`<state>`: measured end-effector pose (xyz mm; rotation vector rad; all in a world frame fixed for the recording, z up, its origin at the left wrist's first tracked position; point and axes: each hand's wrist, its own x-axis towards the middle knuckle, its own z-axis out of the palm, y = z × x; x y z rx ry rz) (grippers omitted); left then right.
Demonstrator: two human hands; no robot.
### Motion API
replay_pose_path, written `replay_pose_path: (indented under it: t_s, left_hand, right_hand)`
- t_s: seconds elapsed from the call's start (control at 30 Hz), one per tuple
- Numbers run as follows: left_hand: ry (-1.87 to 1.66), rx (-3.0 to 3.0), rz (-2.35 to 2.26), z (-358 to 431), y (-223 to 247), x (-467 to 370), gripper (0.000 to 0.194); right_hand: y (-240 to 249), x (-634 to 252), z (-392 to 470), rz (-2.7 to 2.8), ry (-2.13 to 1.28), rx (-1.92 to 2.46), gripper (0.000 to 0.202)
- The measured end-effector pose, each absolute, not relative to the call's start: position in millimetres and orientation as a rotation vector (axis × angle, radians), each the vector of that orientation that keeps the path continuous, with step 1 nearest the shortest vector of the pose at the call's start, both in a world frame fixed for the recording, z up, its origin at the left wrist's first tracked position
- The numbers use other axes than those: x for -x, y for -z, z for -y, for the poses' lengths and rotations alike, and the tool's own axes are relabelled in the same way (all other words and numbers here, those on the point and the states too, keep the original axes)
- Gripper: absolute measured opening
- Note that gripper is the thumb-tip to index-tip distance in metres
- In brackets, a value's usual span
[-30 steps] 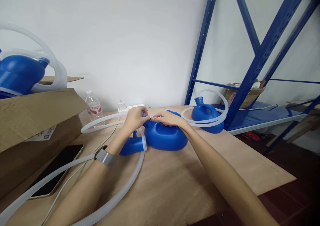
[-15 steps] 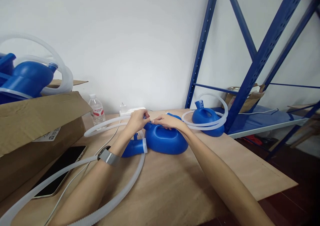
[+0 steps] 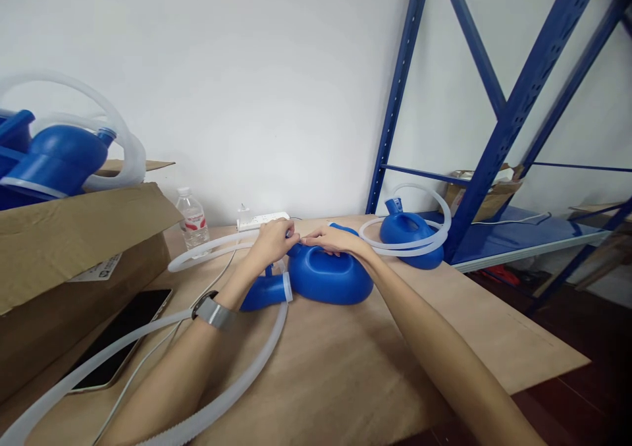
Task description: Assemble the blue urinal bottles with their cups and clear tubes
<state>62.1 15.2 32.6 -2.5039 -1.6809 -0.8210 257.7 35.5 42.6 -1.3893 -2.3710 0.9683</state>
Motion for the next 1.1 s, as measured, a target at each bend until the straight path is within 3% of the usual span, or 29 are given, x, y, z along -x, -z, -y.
replay_pose_path:
  t_s: [0.57, 1.1]
  left_hand:
    - [0.825, 2.411, 1.749, -20.6, -23.3, -70.4, 0.022]
    - [0.845, 2.454, 1.754, -14.1, -25.3, -67.1, 0.026]
  right_hand:
    - [-37.7, -255.4, -41.8, 2.369, -0.976, 1.359, 0.035]
    - [-39.8, -259.7, -36.9, 2.345, -0.944, 1.399, 0.044]
